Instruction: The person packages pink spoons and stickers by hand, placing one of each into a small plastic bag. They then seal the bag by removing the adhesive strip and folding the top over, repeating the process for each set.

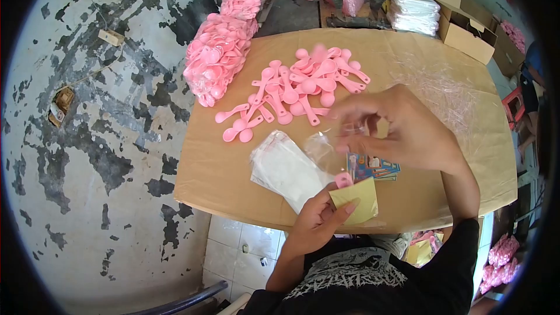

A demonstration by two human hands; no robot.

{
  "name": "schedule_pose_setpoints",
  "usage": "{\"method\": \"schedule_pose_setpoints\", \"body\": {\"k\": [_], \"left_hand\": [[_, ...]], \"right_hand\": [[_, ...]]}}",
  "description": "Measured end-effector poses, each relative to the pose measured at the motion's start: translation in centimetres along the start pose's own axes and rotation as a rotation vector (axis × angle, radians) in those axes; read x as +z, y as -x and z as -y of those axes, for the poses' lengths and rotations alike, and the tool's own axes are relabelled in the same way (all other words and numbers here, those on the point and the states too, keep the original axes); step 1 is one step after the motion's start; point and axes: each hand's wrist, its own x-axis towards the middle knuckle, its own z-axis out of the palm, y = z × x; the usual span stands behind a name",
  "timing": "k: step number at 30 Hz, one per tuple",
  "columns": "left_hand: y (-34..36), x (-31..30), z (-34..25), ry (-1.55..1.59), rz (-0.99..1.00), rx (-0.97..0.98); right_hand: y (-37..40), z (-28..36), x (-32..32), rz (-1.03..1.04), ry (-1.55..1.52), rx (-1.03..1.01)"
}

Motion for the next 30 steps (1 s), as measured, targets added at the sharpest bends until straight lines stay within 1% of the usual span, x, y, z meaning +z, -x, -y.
{"method": "schedule_pose_setpoints", "body": {"k": [1,2,4,5,6,7,9,10,13,15,21,24,27,28,30], "left_hand": [[-0.1,0.2,-0.7,-0.044,0.033,-0.007],[-0.3,0.3,-1.1,-0.089,0.067,-0.014],[-0.8,0.4,-0.8,-0.084,-0.079,0.071],[-0.9,0.4,-0.8,-0.082,-0.156,0.112],[-1.4,0.6,-1.4,0.041,-0.188,0.073],[-1.8,0.5,-1.4,-0.018,-0.229,0.088],[-2.3,0.0,-1.0,-0.136,-0.311,0.114],[-2.5,0.0,-1.1,-0.145,-0.309,0.121],[-2.6,0.2,-1.0,-0.196,-0.300,0.139],[-2.6,0.3,-0.6,-0.264,-0.291,0.168],[-2.9,1.3,-1.4,-0.499,-0.279,0.100],[-3.0,1.3,-2.2,-0.700,-0.254,0.042],[-3.3,1.7,-1.9,-0.705,-0.209,0.053],[-3.3,1.8,-1.6,-0.723,-0.220,0.099],[-3.2,1.7,-0.7,-0.756,-0.235,0.195]], "right_hand": [[0.4,-0.3,-0.5,0.193,-0.112,0.084],[0.3,-0.1,-0.7,0.228,-0.080,0.095],[0.0,0.2,-0.8,0.303,-0.015,0.105],[0.1,0.2,-0.7,0.308,0.016,0.108],[0.2,0.0,-0.5,0.313,0.047,0.110],[0.3,-0.1,-0.4,0.316,0.081,0.110],[0.5,-0.7,0.6,0.063,0.321,-0.122],[0.6,-0.9,0.9,-0.067,0.441,-0.236],[0.8,-0.2,0.3,0.024,0.435,-0.344],[1.2,-0.6,0.6,0.073,0.475,-0.315],[1.6,-1.0,0.4,0.149,0.636,-0.314],[1.8,-1.3,0.3,0.183,0.673,-0.330],[1.8,-1.7,-0.3,0.224,0.648,-0.331],[1.7,-1.8,-0.5,0.241,0.631,-0.328],[1.4,-1.7,-0.8,0.113,0.634,-0.362]]}}
